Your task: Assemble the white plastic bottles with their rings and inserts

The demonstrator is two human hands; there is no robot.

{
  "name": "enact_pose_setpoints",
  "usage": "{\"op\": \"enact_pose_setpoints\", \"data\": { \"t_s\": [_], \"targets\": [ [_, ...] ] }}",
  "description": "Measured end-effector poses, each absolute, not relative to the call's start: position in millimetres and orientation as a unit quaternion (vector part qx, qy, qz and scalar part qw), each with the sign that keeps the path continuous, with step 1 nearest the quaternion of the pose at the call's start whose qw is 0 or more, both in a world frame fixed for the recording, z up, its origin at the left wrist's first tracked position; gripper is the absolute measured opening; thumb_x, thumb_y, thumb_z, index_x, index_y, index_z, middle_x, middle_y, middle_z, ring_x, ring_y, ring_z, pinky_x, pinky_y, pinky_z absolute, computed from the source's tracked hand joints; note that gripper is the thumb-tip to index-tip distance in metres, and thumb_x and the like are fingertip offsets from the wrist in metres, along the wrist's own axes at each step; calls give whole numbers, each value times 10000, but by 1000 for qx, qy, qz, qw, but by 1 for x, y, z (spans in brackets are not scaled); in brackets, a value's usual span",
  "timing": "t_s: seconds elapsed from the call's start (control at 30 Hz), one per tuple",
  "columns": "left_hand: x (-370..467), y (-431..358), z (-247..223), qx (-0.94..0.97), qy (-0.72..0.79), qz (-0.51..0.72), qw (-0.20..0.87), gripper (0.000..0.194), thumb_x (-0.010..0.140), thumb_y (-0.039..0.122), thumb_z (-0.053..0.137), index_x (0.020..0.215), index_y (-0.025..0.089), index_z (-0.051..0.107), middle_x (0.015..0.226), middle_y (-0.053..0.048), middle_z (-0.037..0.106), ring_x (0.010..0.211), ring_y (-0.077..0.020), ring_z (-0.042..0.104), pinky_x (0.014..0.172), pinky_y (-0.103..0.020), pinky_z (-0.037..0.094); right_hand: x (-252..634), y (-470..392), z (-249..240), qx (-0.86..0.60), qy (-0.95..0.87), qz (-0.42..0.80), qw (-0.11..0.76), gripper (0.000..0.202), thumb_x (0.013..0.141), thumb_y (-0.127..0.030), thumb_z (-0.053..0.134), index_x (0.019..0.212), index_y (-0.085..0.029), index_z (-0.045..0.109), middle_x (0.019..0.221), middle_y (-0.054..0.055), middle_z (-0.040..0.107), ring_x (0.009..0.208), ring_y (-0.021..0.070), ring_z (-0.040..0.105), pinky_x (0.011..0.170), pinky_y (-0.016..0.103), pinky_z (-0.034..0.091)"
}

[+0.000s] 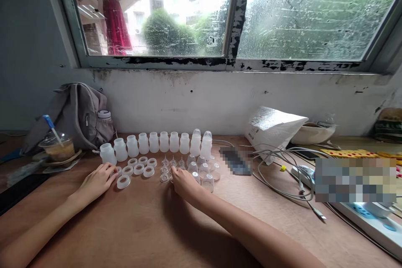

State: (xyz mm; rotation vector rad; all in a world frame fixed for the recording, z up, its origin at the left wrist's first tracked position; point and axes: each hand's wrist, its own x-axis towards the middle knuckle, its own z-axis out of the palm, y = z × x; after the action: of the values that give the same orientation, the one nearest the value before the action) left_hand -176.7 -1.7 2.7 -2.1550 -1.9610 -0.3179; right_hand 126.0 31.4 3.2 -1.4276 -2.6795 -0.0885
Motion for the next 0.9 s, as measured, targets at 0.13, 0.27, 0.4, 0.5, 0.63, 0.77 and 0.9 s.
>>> {"op": "enact_pose_setpoints", "data": {
  "t_s": [0.13, 0.27, 0.4, 0.5, 0.63, 0.77, 0.9],
  "targets": [
    [-175, -3, 4, -731, -666, -111, 97, 230, 831, 298, 333, 875, 199, 536, 929, -45, 530, 852, -193, 498, 688, -297, 405, 123, 32, 5, -467, -881, -33, 71, 141, 820, -160, 423, 949, -118, 462, 845, 112, 571, 695, 180, 577, 574, 252, 389],
    [-175, -3, 5, -730, -666, -116, 97, 239, 825, 319, 335, 884, 205, 537, 935, -41, 533, 859, -195, 502, 675, -291, 409, 124, 31, 11, -468, -877, -33, 109, 198, 826, -221, 427, 998, -126, 439, 837, 94, 571, 683, 182, 581, 532, 244, 374],
    [-176, -3, 6, -728, -667, -123, 98, 240, 816, 344, 352, 888, 215, 541, 942, -35, 538, 862, -192, 509, 676, -283, 409, 132, 42, 26, -452, -869, -55, 192, 185, 854, -247, 362, 993, -156, 443, 919, 77, 542, 685, 150, 568, 547, 231, 377],
    [-176, -3, 7, -730, -664, -125, 106, 235, 816, 338, 356, 894, 219, 544, 940, -30, 544, 855, -187, 512, 661, -272, 407, 142, 62, 42, -468, -844, -66, 253, 229, 860, -237, 335, 1054, -151, 422, 1010, 94, 506, 655, 126, 548, 549, 230, 386],
    [-177, -3, 6, -735, -657, -123, 116, 227, 821, 319, 354, 888, 226, 551, 924, -19, 546, 835, -179, 515, 643, -264, 407, 157, 93, 62, -519, -792, -105, 305, 302, 845, -233, 355, 1125, -131, 401, 1119, 136, 444, 725, 150, 546, 611, 257, 402],
    [-179, -2, 6, -735, -655, -124, 122, 221, 822, 328, 367, 886, 233, 556, 917, -13, 548, 833, -177, 514, 626, -258, 407, 166, 121, 75, -584, -748, -111, 295, 403, 807, -220, 404, 1198, -131, 359, 1170, 150, 417, 857, 206, 544, 667, 274, 392],
    [-178, -2, 9, -731, -654, -146, 133, 221, 814, 363, 391, 890, 233, 552, 921, -17, 556, 849, -183, 515, 647, -260, 411, 167, 135, 75, -633, -730, -72, 246, 400, 787, -208, 425, 1171, -101, 386, 1122, 168, 444, 902, 227, 534, 694, 276, 374]
  ]
}}
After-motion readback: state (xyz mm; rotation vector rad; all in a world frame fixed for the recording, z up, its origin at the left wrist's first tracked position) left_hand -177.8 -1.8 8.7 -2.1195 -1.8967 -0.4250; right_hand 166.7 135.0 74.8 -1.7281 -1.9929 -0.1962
